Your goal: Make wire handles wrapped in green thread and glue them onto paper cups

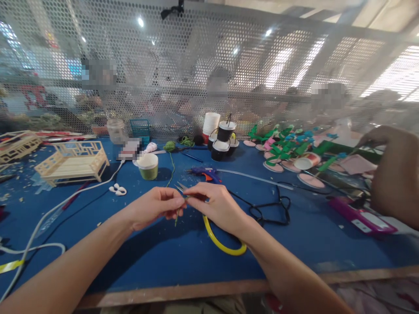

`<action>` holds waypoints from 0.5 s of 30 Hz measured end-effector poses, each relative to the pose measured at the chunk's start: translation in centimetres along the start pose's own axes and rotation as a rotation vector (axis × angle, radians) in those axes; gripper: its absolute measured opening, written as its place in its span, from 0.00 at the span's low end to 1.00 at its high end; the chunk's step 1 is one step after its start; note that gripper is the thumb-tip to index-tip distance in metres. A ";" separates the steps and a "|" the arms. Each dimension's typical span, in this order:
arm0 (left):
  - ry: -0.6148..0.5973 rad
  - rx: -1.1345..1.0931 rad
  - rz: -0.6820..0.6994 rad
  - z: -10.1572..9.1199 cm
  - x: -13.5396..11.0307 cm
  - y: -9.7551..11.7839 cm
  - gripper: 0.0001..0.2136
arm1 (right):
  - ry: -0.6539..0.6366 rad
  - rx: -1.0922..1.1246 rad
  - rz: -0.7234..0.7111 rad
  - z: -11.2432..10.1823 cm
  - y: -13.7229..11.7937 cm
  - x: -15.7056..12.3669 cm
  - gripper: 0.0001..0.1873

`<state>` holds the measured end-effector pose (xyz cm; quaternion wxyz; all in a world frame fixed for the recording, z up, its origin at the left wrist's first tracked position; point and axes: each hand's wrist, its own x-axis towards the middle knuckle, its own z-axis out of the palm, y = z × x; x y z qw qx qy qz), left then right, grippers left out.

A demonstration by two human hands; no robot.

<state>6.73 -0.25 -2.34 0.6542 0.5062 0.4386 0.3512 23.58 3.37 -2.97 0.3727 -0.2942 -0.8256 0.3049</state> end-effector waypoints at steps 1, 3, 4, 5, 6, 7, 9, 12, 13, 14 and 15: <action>-0.002 -0.040 0.012 0.0 0.0 0.0 0.10 | 0.017 0.021 0.035 -0.1 0.0 0.0 0.09; -0.005 -0.099 0.036 0.0 0.1 0.0 0.10 | 0.039 0.047 0.081 -0.2 -0.1 0.0 0.08; -0.012 -0.117 0.043 -0.1 0.1 0.0 0.10 | 0.047 0.049 0.083 -0.3 -0.2 0.0 0.07; -0.023 -0.128 0.046 -0.1 0.1 0.1 0.09 | 0.051 0.046 0.073 -0.3 -0.2 0.0 0.06; -0.038 -0.133 0.046 -0.2 0.1 0.1 0.09 | 0.055 0.043 0.056 -0.3 -0.2 0.0 0.05; -0.050 -0.133 0.047 -0.2 0.1 0.1 0.09 | 0.060 0.040 0.041 -0.3 -0.2 0.0 0.06; -0.059 -0.131 0.054 -0.2 0.1 0.0 0.10 | 0.068 0.042 0.037 -0.3 -0.2 -0.1 0.06; -0.038 -0.149 0.079 0.0 0.1 -0.1 0.10 | 0.082 0.045 0.073 -0.2 -0.3 -0.1 0.04; -0.033 -0.159 0.087 0.0 0.2 -0.2 0.10 | 0.088 0.048 0.082 -0.2 -0.3 -0.2 0.04; -0.030 -0.169 0.098 0.1 0.2 -0.3 0.10 | 0.093 0.054 0.087 -0.2 -0.4 -0.2 0.04; -0.029 -0.176 0.111 0.2 0.2 -0.3 0.10 | 0.097 0.061 0.088 -0.2 -0.4 -0.2 0.04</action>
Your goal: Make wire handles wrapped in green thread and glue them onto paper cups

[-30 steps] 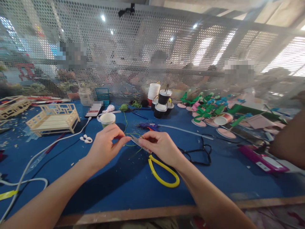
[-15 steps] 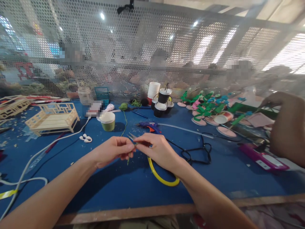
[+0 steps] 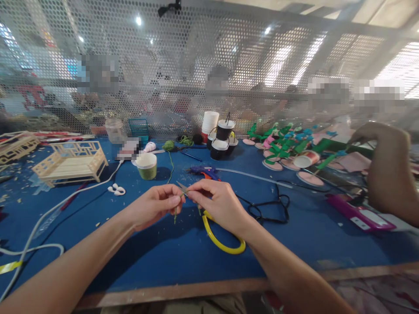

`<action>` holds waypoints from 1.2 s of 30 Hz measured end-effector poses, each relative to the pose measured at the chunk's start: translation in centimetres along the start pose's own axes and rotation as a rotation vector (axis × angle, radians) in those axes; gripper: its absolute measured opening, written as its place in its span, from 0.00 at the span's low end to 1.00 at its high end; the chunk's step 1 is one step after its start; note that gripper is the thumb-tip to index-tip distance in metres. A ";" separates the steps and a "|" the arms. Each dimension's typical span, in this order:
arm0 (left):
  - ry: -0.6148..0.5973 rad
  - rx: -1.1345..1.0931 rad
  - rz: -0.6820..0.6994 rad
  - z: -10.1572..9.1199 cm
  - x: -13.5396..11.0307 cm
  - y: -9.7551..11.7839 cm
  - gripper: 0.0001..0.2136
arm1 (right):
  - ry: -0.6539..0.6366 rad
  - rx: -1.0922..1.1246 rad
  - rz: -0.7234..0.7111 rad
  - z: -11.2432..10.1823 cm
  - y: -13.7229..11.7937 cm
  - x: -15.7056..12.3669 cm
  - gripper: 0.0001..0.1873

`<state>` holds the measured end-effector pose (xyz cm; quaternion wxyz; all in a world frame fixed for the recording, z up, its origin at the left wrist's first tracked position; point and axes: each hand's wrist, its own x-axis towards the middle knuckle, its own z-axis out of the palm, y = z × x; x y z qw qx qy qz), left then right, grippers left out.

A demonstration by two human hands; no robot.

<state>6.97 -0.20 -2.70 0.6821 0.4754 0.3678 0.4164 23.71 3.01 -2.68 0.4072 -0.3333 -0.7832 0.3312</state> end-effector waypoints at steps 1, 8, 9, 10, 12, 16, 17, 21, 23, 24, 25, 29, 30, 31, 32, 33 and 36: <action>-0.002 -0.004 0.015 0.0 0.0 -0.1 0.10 | 0.002 0.006 0.002 0.0 0.0 0.0 0.04; -0.049 -0.061 0.080 0.1 0.4 -0.6 0.09 | 0.035 -0.001 0.014 0.1 0.2 -0.1 0.04; -0.070 -0.070 0.078 0.1 0.4 -0.6 0.09 | 0.036 0.000 0.023 0.1 0.2 -0.1 0.04; -0.093 -0.075 0.072 0.0 0.4 -0.6 0.09 | 0.036 0.001 0.031 0.1 0.2 -0.1 0.05; -0.123 -0.072 0.052 0.0 0.3 -0.5 0.09 | 0.043 -0.005 0.035 0.1 0.3 0.0 0.04; -0.124 -0.057 0.020 0.0 0.2 -0.3 0.09 | 0.041 -0.091 -0.041 0.0 0.1 0.1 0.05; -0.126 -0.059 0.019 0.1 0.1 -0.2 0.09 | 0.038 -0.120 -0.073 -0.1 0.0 0.1 0.05; -0.137 -0.057 0.019 0.0 0.1 -0.3 0.09 | 0.067 -0.218 -0.191 -0.1 -0.1 0.1 0.04; -0.135 -0.055 0.015 -0.2 0.1 -0.3 0.08 | 0.092 -0.241 -0.210 0.0 -0.1 0.0 0.04; -0.132 -0.053 0.015 -0.2 0.1 -0.3 0.08 | 0.100 -0.247 -0.210 0.0 -0.1 0.0 0.04; -0.129 -0.047 0.014 -0.3 0.1 -0.3 0.08 | 0.104 -0.250 -0.209 0.0 -0.1 0.0 0.04; -0.126 0.003 0.005 -0.4 0.2 -0.3 0.09 | 0.105 -0.253 -0.203 0.1 0.0 -0.1 0.05; -0.126 0.008 0.006 -0.4 0.2 -0.3 0.10 | 0.107 -0.253 -0.202 0.1 0.0 -0.1 0.05; -0.125 0.008 0.008 -0.4 0.2 -0.4 0.10 | 0.109 -0.251 -0.200 0.1 0.0 -0.1 0.05; -0.123 0.000 0.015 -0.3 0.3 -0.4 0.10 | 0.112 -0.246 -0.195 0.2 0.0 -0.1 0.05; -0.123 -0.012 0.023 -0.3 0.3 -0.5 0.09 | 0.114 -0.240 -0.189 0.2 -0.1 -0.1 0.05; -0.130 -0.044 0.053 -0.2 0.3 -0.6 0.09 | 0.116 -0.219 -0.153 0.3 -0.3 -0.1 0.05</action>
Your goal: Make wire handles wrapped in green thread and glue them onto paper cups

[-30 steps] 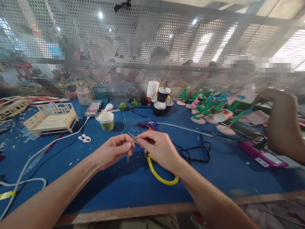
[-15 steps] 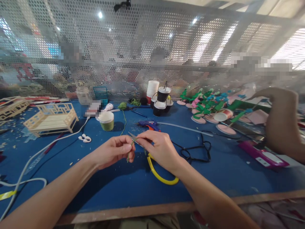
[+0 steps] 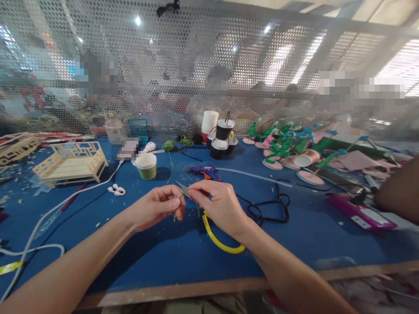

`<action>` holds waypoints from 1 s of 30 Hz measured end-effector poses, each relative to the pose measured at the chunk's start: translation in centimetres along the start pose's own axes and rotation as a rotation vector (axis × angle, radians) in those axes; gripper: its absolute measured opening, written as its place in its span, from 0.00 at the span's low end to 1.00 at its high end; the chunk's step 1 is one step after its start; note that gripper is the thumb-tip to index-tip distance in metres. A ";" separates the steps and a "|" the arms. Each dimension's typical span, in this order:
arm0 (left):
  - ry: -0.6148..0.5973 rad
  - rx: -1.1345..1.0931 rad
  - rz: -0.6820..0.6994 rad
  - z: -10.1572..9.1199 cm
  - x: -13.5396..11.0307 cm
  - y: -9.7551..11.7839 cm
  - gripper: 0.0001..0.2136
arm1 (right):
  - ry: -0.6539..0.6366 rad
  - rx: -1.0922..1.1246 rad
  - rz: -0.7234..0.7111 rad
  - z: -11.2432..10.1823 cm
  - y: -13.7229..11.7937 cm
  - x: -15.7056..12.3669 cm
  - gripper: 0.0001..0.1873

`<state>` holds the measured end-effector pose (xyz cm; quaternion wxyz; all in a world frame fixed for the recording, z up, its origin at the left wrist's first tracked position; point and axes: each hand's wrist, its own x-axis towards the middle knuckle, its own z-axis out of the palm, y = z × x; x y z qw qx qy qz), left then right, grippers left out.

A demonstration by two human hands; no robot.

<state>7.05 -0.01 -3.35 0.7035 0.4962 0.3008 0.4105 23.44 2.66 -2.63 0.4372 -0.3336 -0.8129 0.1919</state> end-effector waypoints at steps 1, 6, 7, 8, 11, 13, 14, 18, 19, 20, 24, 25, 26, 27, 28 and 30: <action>-0.002 0.000 0.011 0.0 0.0 0.0 0.08 | 0.000 0.004 0.009 0.0 -0.1 0.0 0.05; -0.023 0.033 -0.003 -0.2 -0.2 0.1 0.08 | -0.017 -0.010 -0.013 -0.2 -0.2 0.0 0.04; -0.033 0.037 -0.018 -0.3 -0.2 0.2 0.08 | -0.026 -0.012 -0.027 -0.3 -0.1 0.0 0.04; -0.042 0.038 -0.031 -0.4 -0.2 0.2 0.08 | -0.036 -0.012 -0.040 -0.3 -0.1 0.0 0.05; -0.020 0.028 -0.035 -0.5 -0.2 0.3 0.09 | -0.053 -0.006 -0.053 -0.3 -0.1 -0.1 0.05; 0.014 0.017 -0.030 -0.4 -0.2 0.3 0.09 | -0.050 0.000 -0.045 -0.3 -0.2 -0.1 0.05; 0.023 0.013 -0.032 -0.4 -0.2 0.3 0.09 | -0.046 0.007 -0.039 -0.3 -0.2 -0.1 0.05; 0.004 -0.017 -0.026 -0.5 -0.3 0.4 0.08 | -0.058 0.063 0.017 -0.5 -0.2 0.0 0.04; 0.000 -0.031 -0.017 -0.6 -0.3 0.4 0.07 | -0.059 0.072 0.030 -0.6 -0.2 0.1 0.04; -0.002 -0.043 -0.008 -0.7 -0.3 0.5 0.07 | -0.059 0.071 0.032 -0.7 -0.1 0.1 0.04; -0.008 -0.043 -0.028 -1.0 -0.3 0.7 0.07 | -0.038 -0.022 -0.057 -0.6 0.1 0.1 0.03; -0.009 -0.039 -0.042 -1.0 -0.3 0.7 0.07 | -0.033 -0.053 -0.084 -0.5 0.2 0.1 0.03; -0.007 -0.039 -0.053 -1.0 -0.3 0.7 0.08 | -0.029 -0.083 -0.108 -0.4 0.2 0.0 0.04; -0.001 -0.043 -0.056 -1.0 -0.3 0.7 0.09 | -0.025 -0.109 -0.129 -0.3 0.2 0.0 0.04; 0.009 -0.048 -0.056 -1.0 -0.2 0.7 0.10 | -0.021 -0.132 -0.146 -0.1 0.2 -0.1 0.05; 0.031 -0.056 -0.056 -0.8 -0.2 0.7 0.12 | -0.021 -0.170 -0.171 0.0 0.2 -0.2 0.06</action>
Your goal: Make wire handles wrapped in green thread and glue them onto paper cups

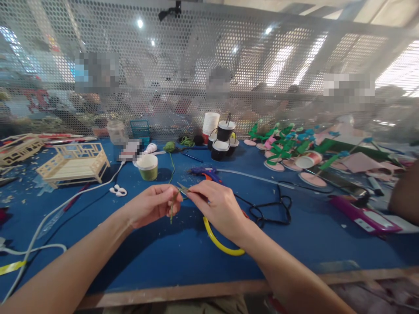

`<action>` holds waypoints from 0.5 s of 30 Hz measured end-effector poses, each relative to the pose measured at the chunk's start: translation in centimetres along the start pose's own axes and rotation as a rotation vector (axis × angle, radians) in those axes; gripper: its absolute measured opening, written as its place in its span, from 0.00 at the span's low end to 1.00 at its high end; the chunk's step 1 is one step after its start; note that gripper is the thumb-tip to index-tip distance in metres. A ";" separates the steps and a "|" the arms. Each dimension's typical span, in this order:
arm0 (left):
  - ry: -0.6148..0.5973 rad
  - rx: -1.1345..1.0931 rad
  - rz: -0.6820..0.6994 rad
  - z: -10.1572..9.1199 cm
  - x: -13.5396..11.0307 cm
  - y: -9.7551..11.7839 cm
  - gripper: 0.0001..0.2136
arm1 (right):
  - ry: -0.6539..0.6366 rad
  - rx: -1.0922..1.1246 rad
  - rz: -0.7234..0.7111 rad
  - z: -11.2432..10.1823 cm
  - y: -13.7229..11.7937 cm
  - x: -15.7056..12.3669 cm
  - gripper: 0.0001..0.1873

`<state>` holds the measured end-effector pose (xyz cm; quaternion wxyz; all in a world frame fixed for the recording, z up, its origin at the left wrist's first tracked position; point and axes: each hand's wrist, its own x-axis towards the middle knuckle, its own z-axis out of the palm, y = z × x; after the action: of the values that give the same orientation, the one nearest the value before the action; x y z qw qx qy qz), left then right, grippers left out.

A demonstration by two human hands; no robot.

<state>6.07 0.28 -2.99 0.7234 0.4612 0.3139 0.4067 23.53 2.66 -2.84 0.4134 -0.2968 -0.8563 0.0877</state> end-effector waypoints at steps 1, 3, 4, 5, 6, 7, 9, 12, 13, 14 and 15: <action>0.008 0.000 -0.003 0.1 0.0 0.0 0.11 | -0.005 -0.011 -0.004 0.1 -0.1 0.0 0.06; 0.014 0.003 -0.007 0.3 0.0 0.0 0.09 | -0.013 -0.013 0.004 0.1 -0.2 -0.1 0.06; 0.013 0.004 -0.008 0.3 -0.1 -0.1 0.09 | -0.012 -0.005 0.015 0.1 -0.3 -0.1 0.06; 0.011 0.005 -0.007 0.4 -0.1 -0.1 0.08 | -0.007 0.004 0.030 0.1 -0.3 -0.1 0.06; 0.010 0.007 -0.006 0.4 -0.1 -0.1 0.08 | -0.001 0.013 0.045 0.1 -0.4 -0.2 0.06; 0.009 0.010 -0.004 0.5 -0.1 -0.1 0.08 | 0.005 0.021 0.059 0.2 -0.5 -0.2 0.07; 0.010 0.020 0.002 0.5 0.0 -0.1 0.08 | 0.022 0.035 0.087 0.2 -0.5 -0.2 0.07; 0.013 0.040 0.016 0.6 0.1 -0.1 0.09 | 0.053 0.053 0.120 0.3 -0.6 -0.2 0.07; 0.015 0.044 0.018 0.7 0.2 -0.1 0.09 | 0.056 0.059 0.127 0.3 -0.5 -0.2 0.06; 0.017 0.047 0.020 0.7 0.2 -0.1 0.09 | 0.051 0.065 0.129 0.3 -0.5 -0.1 0.06; 0.019 0.048 0.021 0.6 0.2 -0.1 0.10 | 0.042 0.070 0.125 0.2 -0.4 -0.1 0.06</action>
<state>6.73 0.15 -2.85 0.7047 0.4780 0.3255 0.4110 23.22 2.29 -2.88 0.4353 -0.3367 -0.8236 0.1370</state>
